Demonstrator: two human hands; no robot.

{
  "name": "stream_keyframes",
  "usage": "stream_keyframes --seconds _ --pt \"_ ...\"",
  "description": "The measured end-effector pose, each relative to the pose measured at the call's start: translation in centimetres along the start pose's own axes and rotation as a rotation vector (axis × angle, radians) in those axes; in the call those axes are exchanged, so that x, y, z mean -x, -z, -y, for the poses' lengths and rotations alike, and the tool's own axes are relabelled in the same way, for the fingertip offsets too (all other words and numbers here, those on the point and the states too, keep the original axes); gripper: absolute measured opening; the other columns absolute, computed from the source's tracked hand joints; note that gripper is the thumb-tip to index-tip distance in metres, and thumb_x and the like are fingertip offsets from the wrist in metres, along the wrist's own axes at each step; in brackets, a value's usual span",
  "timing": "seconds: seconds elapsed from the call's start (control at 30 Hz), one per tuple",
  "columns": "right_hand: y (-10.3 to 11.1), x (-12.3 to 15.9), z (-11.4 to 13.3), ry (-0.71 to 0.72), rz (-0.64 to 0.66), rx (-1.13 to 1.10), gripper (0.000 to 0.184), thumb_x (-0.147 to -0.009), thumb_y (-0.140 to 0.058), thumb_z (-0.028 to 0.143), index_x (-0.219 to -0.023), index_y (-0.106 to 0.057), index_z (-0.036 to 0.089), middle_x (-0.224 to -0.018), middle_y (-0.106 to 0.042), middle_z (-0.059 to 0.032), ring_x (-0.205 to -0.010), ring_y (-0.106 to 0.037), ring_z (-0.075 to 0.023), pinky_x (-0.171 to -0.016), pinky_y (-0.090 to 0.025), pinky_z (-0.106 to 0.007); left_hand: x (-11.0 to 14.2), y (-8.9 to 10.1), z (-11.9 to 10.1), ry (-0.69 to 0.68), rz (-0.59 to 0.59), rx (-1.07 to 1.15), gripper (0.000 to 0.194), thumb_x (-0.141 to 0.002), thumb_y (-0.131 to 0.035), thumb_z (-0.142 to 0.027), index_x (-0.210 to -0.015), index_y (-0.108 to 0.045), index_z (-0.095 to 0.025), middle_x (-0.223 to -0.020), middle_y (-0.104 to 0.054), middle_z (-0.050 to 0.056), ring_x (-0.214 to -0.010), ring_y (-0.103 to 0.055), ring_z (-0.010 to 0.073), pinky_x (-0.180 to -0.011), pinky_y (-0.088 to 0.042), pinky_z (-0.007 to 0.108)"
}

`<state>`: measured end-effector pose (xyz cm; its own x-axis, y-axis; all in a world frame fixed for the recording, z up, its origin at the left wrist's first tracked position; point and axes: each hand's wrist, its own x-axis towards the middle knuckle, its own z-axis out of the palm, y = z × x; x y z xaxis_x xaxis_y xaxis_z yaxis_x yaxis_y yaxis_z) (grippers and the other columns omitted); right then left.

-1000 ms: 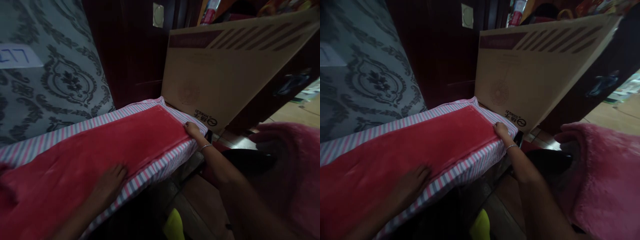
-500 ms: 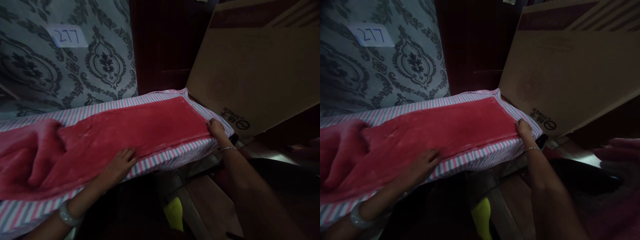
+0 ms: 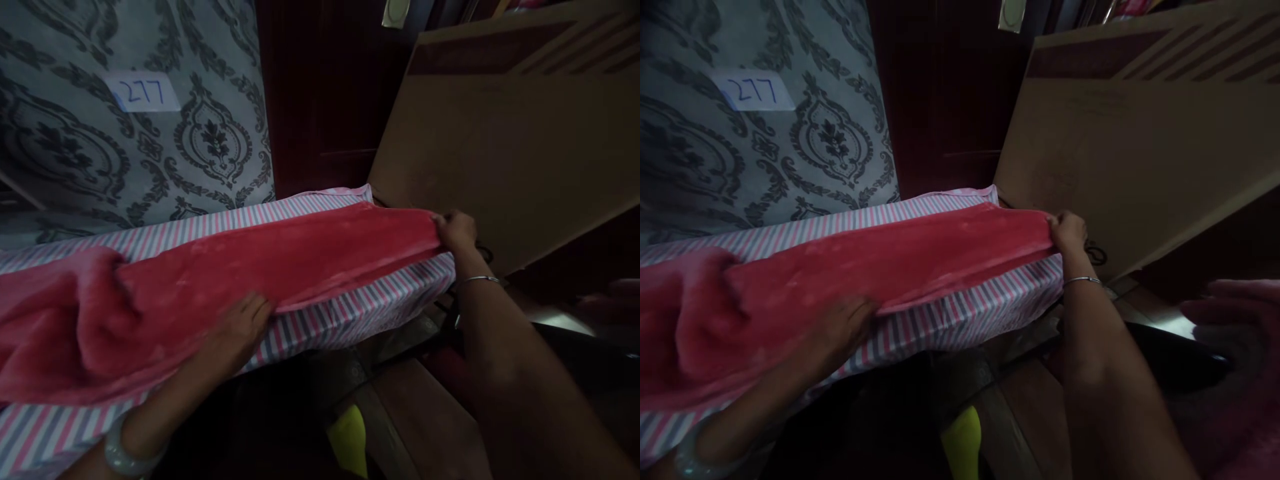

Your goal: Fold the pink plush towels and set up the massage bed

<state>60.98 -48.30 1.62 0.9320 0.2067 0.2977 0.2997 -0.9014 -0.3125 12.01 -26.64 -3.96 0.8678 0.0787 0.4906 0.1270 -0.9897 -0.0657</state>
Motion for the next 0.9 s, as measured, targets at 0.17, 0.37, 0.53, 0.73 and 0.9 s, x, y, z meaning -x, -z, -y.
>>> stream_keyframes --seconds 0.17,0.37,0.53,0.73,0.9 --pt "-1.0 1.3 -2.3 -0.033 0.197 0.149 0.044 -0.099 -0.046 0.041 -0.121 -0.068 0.010 -0.121 -0.067 -0.0230 -0.110 -0.066 -0.0327 -0.082 -0.051 -0.037 1.2 -2.0 -2.9 -0.088 0.167 0.063 0.048 -0.091 -0.034 -0.006 -0.131 -0.057 -0.019 -0.121 -0.069 0.011 -0.112 -0.064 0.0243 -0.096 -0.051 0.040" --pt "-4.1 2.7 -3.5 -0.043 0.357 0.140 0.039 -0.096 -0.050 0.035 -0.115 -0.072 0.010 -0.117 -0.071 -0.0212 -0.106 -0.069 -0.0293 -0.081 -0.052 -0.032 0.4 -1.8 -1.2 0.057 0.298 0.336 0.030 -0.095 -0.047 -0.027 -0.119 -0.065 -0.027 -0.117 -0.071 0.007 -0.103 -0.068 0.0226 -0.091 -0.053 0.035" --pt "-4.0 1.5 -2.7 -0.067 0.405 0.087 0.041 -0.093 -0.056 0.043 -0.107 -0.075 0.010 -0.111 -0.073 -0.0198 -0.100 -0.071 -0.0269 -0.079 -0.053 -0.030 -9.0 -2.2 4.8 0.096 0.279 0.437 0.029 -0.095 -0.044 -0.031 -0.106 -0.070 -0.023 -0.110 -0.074 0.007 -0.099 -0.069 0.0226 -0.091 -0.053 0.035" --pt "-4.3 3.5 -2.6 -0.168 0.315 0.056 0.045 -0.095 -0.050 0.044 -0.116 -0.071 0.010 -0.118 -0.070 -0.0206 -0.109 -0.068 -0.0301 -0.086 -0.053 -0.035 -24.4 -7.1 9.2 0.306 0.358 0.300 0.040 -0.086 -0.052 -0.026 -0.121 -0.066 -0.014 -0.130 -0.066 0.014 -0.123 -0.060 0.0272 -0.108 -0.043 0.036" --pt "-5.3 4.5 -3.1 -0.214 0.269 0.017 0.046 -0.096 -0.046 0.047 -0.121 -0.068 0.016 -0.120 -0.071 -0.0163 -0.112 -0.067 -0.0294 -0.086 -0.052 -0.034 -33.1 -13.3 9.0 0.368 0.415 0.320 0.042 -0.087 -0.052 -0.031 -0.122 -0.065 -0.012 -0.131 -0.066 0.017 -0.123 -0.061 0.0293 -0.100 -0.048 0.035"
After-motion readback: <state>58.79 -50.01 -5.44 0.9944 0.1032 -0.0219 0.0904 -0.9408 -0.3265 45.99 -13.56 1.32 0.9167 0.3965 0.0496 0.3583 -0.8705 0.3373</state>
